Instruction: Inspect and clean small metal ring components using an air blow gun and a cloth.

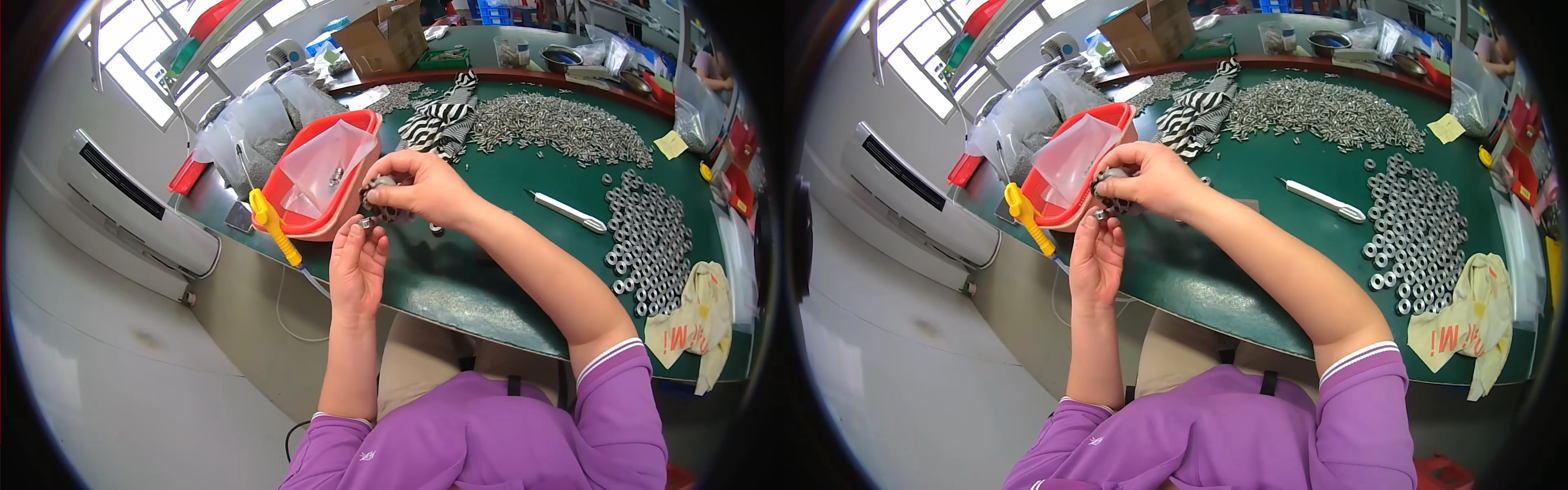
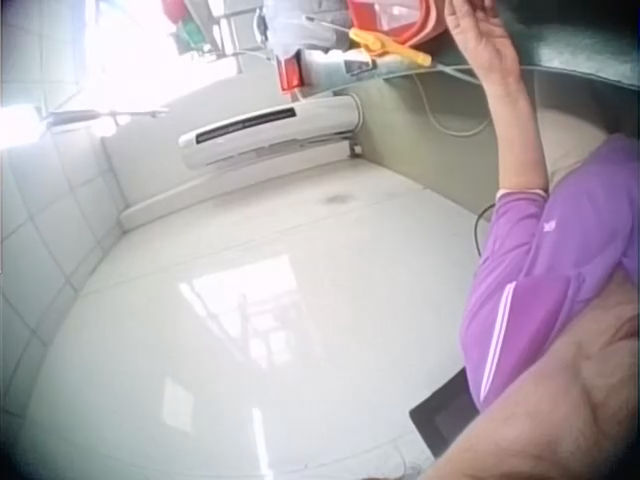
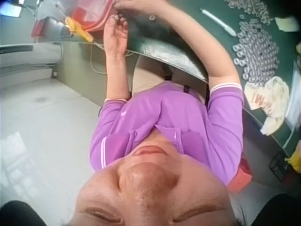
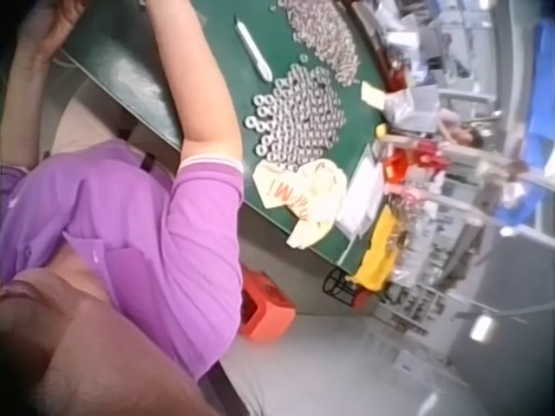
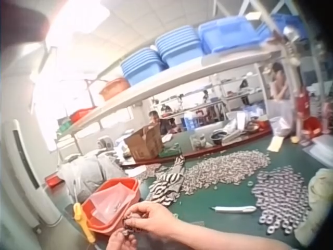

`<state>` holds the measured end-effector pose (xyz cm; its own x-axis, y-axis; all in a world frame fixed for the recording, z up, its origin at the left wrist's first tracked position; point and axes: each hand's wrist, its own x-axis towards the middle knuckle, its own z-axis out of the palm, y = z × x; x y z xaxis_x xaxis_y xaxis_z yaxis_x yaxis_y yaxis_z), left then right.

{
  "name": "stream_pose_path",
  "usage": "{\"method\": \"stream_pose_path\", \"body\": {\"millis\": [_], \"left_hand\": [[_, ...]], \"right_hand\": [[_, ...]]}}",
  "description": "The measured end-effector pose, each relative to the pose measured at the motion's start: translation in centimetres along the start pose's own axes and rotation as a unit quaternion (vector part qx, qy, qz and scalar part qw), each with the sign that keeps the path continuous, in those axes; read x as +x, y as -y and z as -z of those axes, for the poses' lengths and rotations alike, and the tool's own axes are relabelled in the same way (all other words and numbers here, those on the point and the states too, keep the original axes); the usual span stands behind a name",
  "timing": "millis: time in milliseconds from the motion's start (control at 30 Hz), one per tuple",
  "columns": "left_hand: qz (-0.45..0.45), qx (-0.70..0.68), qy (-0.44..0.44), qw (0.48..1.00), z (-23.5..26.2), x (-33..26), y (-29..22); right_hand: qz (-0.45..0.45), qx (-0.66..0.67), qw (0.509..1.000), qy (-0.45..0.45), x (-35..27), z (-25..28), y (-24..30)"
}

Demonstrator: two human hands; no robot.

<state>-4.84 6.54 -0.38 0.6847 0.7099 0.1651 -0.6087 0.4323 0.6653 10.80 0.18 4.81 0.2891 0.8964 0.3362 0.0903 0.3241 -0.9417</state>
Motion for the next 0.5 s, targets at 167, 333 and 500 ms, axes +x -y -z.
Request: {"method": "stream_pose_path", "body": {"millis": [167,333,500], "left_hand": [[-0.018,0.03,0.011,0.999,0.1,-0.3,0.1],[0.009,0.014,0.012,1.0,-0.2,-0.6,-0.4],[0.021,0.021,0.014,0.999,-0.3,-0.8,-0.5]], "right_hand": [[0.044,-0.09,0.993,0.065,-1.1,-1.2,0.6],[0.014,-0.078,0.992,0.093,-1.0,-1.0,0.8],[0.036,-0.166,0.98,0.103,-1.2,-0.3,1.8]]}}
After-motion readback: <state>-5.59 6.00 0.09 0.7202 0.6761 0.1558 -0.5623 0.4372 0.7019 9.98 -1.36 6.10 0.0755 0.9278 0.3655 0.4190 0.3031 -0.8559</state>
